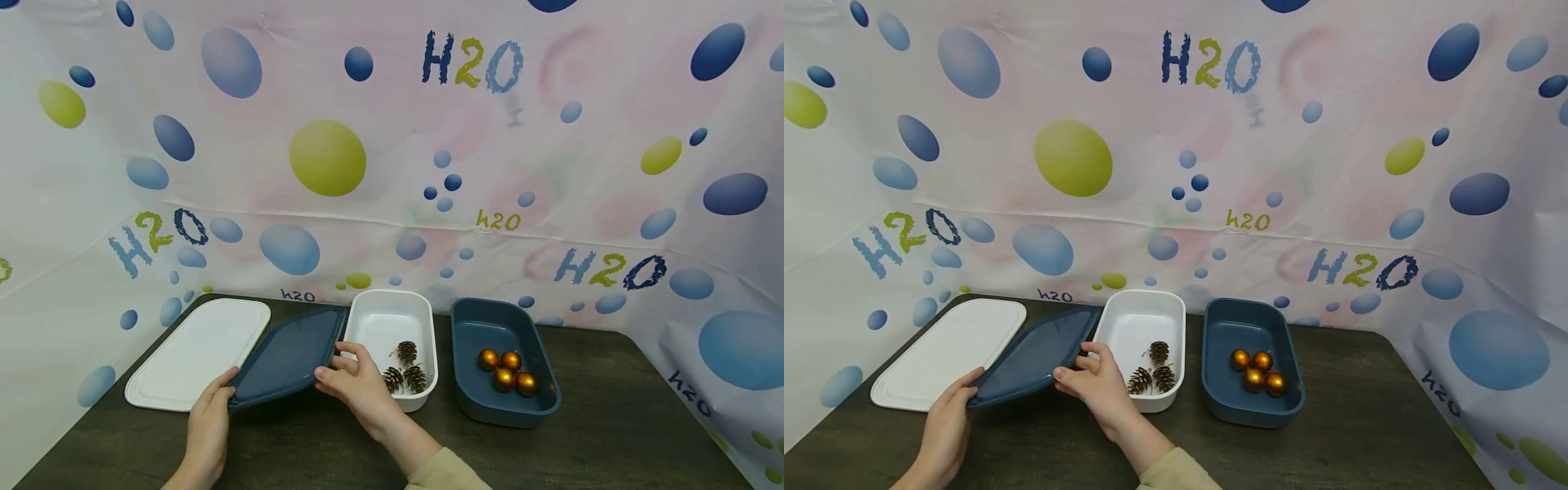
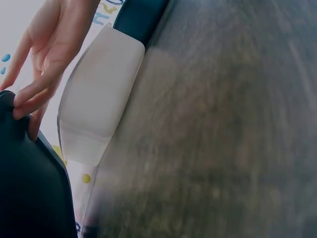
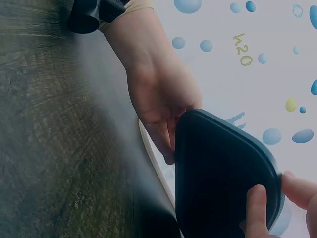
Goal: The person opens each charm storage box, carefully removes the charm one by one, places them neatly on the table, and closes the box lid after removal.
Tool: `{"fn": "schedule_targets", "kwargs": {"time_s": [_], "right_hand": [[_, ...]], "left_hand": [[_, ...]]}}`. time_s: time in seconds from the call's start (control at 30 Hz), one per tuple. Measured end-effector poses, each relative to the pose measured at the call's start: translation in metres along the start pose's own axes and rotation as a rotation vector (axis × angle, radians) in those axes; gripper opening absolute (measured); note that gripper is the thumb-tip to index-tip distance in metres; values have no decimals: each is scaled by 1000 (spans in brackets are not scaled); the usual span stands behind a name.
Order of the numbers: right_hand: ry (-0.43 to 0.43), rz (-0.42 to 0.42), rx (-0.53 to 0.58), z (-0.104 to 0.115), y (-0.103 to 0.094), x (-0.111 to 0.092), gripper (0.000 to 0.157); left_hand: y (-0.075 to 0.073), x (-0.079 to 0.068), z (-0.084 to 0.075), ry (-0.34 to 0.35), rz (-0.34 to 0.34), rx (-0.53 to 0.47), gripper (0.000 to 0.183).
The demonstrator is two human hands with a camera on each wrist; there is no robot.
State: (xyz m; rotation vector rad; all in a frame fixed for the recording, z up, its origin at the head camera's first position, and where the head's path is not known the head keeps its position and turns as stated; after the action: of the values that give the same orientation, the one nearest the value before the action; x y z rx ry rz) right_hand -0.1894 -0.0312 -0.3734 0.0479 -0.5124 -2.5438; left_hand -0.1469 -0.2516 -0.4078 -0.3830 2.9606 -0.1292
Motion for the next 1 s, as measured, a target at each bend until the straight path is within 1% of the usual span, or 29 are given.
{"fn": "schedule_targets", "kwargs": {"time_s": [0.13,0.3,0.37,0.5,0.6,0.73,0.83,0.9,1.0], "right_hand": [[38,16,-57,-3,2,-1,73],[38,0,-96,-5,5,-1,73],[32,-15,-97,-6,6,-2,70],[29,-48,-81,-8,6,-2,58],[38,-60,-99,-10,5,-3,52],[48,-58,-186,-10,6,-6,50],[45,-37,-238,-8,8,-9,52],[52,-9,-251,-7,9,-12,55],[79,40,-227,-7,10,-17,60]], "left_hand": [[-4,2,1,1,-31,49,52],[-6,2,0,29,-78,97,51],[-7,3,-2,48,-114,104,50],[-8,3,-4,75,-200,116,47],[-9,3,-5,85,-229,126,45],[-11,3,-3,80,-235,150,46],[-13,3,-1,63,-230,162,46],[-14,4,0,54,-223,165,46],[-15,4,1,40,-215,161,46]]}}
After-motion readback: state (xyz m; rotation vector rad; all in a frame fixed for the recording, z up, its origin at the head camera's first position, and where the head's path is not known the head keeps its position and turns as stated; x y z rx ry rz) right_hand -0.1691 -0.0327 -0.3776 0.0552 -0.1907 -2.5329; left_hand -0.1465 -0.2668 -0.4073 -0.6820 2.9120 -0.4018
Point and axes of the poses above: each hand's wrist, its own x-axis towards the middle knuckle, its own y-axis out of the palm, z = x × y, the point moved 4 cm from there along x, towards the middle knuckle, and after that the axes turned 5 degrees about z, right-handed, at the moved point
